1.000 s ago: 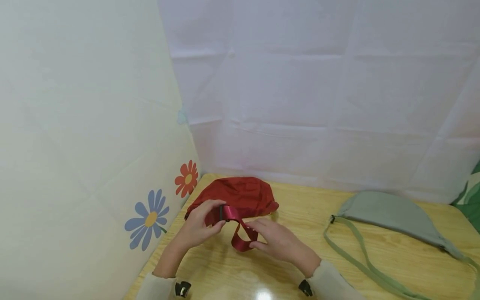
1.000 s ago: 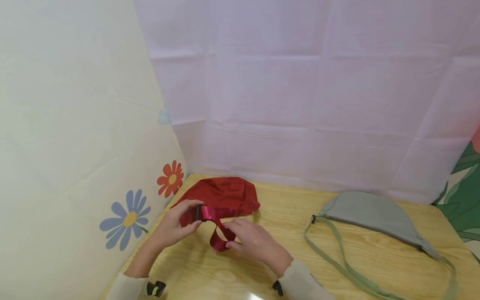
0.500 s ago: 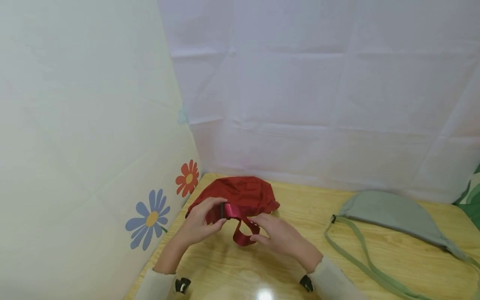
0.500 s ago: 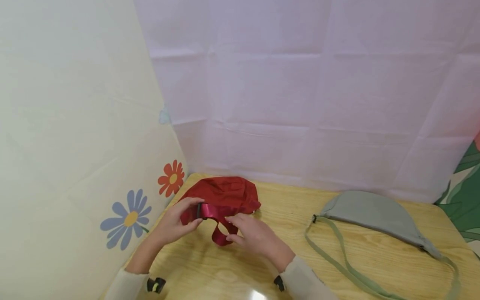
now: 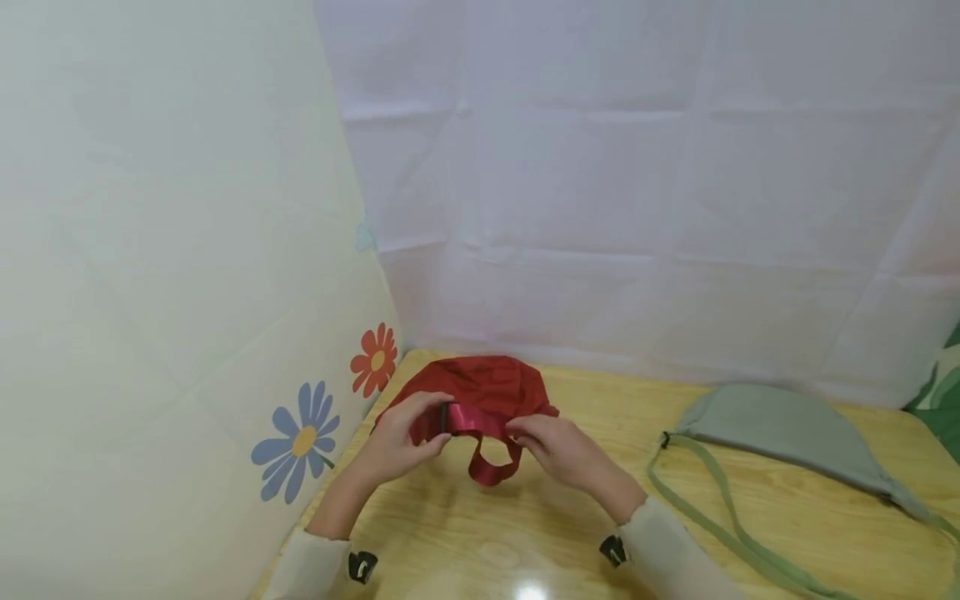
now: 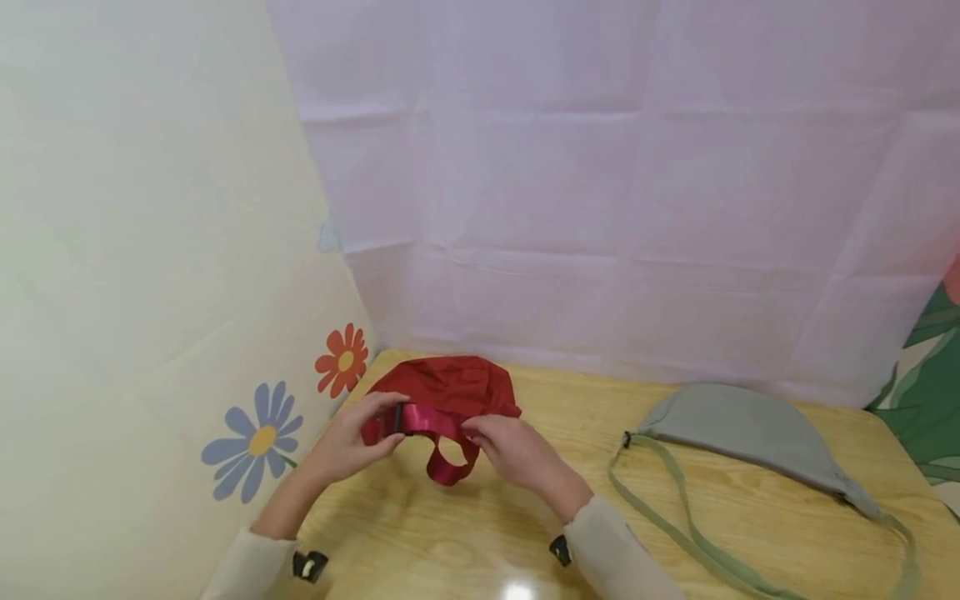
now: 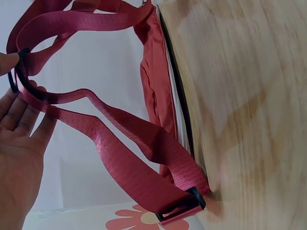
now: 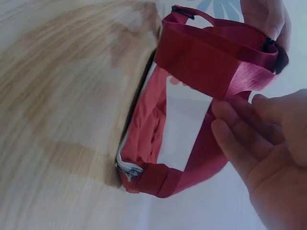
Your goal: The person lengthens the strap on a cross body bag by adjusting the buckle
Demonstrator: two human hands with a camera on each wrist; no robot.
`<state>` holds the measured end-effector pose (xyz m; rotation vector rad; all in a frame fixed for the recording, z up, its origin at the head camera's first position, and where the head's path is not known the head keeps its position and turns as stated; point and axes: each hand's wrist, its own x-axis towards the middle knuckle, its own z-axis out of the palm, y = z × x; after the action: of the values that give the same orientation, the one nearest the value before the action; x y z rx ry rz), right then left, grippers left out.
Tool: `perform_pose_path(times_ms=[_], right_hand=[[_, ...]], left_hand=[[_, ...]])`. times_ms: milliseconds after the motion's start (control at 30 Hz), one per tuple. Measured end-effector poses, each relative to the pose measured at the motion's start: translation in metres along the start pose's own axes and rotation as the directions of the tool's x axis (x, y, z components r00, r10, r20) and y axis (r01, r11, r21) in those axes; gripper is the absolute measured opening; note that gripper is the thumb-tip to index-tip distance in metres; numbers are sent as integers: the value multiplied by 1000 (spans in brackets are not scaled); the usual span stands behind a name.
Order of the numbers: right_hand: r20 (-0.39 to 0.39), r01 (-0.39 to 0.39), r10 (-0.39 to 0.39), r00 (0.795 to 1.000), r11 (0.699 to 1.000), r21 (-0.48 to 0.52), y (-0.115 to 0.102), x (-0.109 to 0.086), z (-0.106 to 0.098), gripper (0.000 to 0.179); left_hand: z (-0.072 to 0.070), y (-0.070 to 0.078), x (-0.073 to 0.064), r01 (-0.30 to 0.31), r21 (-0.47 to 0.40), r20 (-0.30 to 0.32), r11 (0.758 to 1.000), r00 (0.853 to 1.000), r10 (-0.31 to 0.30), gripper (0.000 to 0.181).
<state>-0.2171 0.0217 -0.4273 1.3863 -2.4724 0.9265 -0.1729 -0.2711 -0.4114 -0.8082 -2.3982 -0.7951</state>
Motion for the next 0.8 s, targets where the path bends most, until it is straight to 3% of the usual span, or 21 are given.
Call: perform_pose_path(times_ms=[167,367,567,800], right_hand=[[-89,-1,-3,996,999,-51,0,2,6,24],[-186,-50,4,983,968,-245,-3,3,13,46],[-180,-34,-34,983,932,-360,-3,10,16,59],[-178,10,-94,980,904,-426,3,21,23,58]], left_hand=[[1,2,-2,18,-7,1,1000,1000,-18,53],[3,3,-8,14,-13,-26,1000,1000,-15,54],[5,3,-13,35,-20,-45,999,998,-36,54],[5,6,-16,70,-117,-38,991,996,-75,52]])
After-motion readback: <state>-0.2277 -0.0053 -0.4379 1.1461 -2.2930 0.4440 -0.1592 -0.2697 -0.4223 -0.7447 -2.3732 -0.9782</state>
